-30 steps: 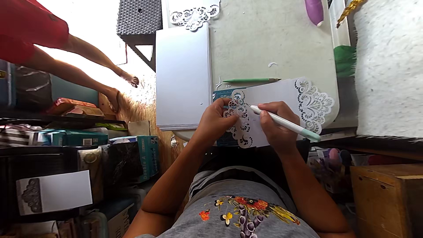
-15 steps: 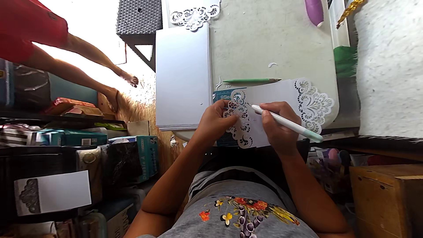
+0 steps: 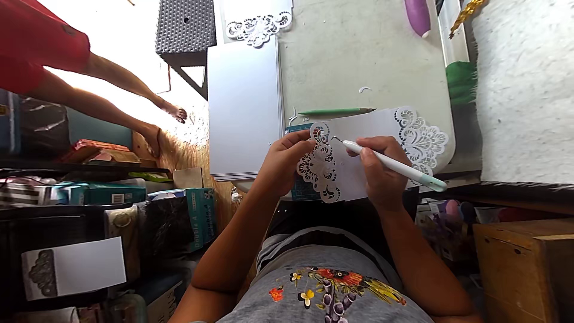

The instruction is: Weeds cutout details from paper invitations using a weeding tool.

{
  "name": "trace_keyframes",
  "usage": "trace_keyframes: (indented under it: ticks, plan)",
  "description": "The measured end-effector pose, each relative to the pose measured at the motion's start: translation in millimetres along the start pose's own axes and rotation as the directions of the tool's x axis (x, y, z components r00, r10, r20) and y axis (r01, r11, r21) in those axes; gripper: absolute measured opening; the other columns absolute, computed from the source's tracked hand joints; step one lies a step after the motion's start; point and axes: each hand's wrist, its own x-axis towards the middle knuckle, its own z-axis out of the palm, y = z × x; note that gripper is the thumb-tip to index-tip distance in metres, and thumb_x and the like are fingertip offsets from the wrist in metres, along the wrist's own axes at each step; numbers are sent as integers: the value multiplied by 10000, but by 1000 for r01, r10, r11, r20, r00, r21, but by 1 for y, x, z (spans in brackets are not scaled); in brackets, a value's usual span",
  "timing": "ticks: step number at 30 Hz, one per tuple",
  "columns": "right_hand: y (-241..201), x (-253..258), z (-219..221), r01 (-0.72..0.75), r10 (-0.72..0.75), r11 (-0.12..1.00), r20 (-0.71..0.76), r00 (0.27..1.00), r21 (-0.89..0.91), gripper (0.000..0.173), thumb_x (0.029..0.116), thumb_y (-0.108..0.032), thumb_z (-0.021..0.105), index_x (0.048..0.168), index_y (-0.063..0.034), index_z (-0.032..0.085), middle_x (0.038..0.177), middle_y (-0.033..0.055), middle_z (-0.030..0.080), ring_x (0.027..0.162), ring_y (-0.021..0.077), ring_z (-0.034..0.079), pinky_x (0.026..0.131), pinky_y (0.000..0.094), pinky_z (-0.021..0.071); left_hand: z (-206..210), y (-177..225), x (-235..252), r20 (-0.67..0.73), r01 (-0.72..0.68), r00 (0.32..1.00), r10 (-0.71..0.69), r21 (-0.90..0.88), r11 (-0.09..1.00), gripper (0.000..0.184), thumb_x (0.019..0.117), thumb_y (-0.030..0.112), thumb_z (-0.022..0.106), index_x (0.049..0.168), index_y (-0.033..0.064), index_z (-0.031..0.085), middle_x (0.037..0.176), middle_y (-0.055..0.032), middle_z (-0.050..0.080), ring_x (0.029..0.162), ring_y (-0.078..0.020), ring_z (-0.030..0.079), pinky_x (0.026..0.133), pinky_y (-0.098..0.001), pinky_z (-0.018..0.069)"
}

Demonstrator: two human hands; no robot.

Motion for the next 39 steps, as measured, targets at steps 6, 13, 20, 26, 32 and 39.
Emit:
trace_keyframes:
  ticks: [6,13,20,26,32,39]
  plan:
    - [0,0,0,-3,3,1000,8,1000,-4,188,975,-11,531,1109,55,645,1015,67,710,911,69,711,797,219,600,6,3,-2,13,108,994,-108,-13,994,427,1123,306,298,1025,93,655,873,-10,720,803,-91,711,722,-277,608]
    - [0,0,-1,-14,14,999,-23,1000,38,187,983,-19,523,1111,48,641,1006,60,702,894,71,705,797,230,600,4,4,-1,55,205,979,-198,-183,962,719,1092,505,64,1027,120,667,884,-24,736,811,-121,722,724,-307,608]
    - [2,2,-3,-7,8,993,-13,1000,120,226,1047,-57,462,1205,37,593,1147,92,691,1006,145,725,878,325,624,4,-1,4,88,30,996,-27,-32,999,246,1010,-47,446,1047,80,654,860,10,733,744,-52,702,675,-228,602]
    - [1,3,-1,-6,9,990,-18,1000,140,238,1050,-52,452,1220,47,585,1169,103,696,1035,149,723,895,327,617,10,-9,5,37,-232,973,230,244,942,199,909,-71,578,992,80,676,822,87,721,741,28,670,705,-168,574]
    - [1,2,-2,-2,5,989,-19,1000,147,228,1045,-45,457,1203,44,596,1155,94,699,1022,137,722,892,320,616,6,-16,10,129,-372,928,349,334,866,179,914,-40,575,998,93,658,826,125,697,756,65,647,724,-145,558]
    - [2,2,-2,8,-5,988,-23,1000,155,227,1043,-44,461,1188,47,610,1121,92,704,994,136,726,869,311,620,3,-19,16,185,-468,883,432,436,769,121,941,-17,589,1033,40,642,855,89,687,787,66,645,756,-142,555]
